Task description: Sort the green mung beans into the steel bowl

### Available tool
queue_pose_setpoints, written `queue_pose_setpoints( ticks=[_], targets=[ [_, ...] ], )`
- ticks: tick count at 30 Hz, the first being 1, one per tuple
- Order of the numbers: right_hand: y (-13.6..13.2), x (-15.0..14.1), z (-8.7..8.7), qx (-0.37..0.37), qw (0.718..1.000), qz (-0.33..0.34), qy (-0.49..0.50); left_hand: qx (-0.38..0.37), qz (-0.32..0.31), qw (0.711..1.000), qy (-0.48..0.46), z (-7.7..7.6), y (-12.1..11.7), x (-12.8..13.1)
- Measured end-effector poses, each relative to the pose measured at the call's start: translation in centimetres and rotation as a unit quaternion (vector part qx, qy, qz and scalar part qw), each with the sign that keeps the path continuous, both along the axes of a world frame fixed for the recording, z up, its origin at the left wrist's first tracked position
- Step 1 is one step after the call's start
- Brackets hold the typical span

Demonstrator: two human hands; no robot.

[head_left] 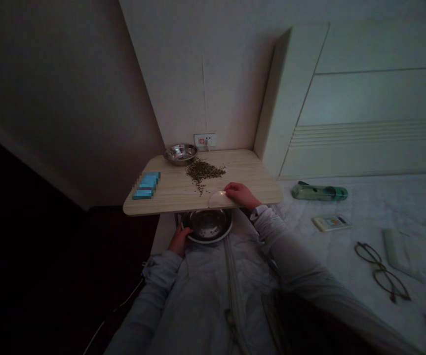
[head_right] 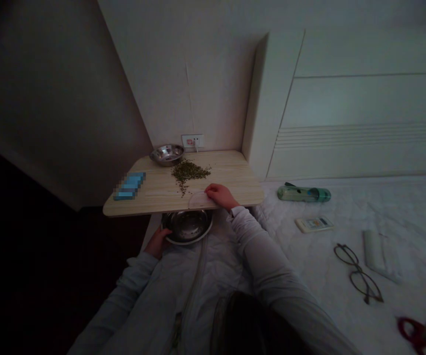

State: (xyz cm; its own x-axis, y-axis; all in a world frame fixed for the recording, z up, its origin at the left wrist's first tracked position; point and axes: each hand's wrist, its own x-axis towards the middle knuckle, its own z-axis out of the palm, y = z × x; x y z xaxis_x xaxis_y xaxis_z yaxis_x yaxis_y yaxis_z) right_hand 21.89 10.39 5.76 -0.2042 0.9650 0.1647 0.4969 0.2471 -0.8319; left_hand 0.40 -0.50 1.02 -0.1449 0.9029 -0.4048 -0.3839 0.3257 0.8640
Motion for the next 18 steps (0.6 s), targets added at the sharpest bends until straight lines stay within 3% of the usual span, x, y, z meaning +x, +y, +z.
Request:
queue_pose_setpoints(
  ticks=[18],
  targets=[
    [0.01,-0.04,-0.10,-0.003,1.000,0.008,0.001,0.001,0.006,1.000,-0.013,-0.20,0.18,-0.02]
  ],
)
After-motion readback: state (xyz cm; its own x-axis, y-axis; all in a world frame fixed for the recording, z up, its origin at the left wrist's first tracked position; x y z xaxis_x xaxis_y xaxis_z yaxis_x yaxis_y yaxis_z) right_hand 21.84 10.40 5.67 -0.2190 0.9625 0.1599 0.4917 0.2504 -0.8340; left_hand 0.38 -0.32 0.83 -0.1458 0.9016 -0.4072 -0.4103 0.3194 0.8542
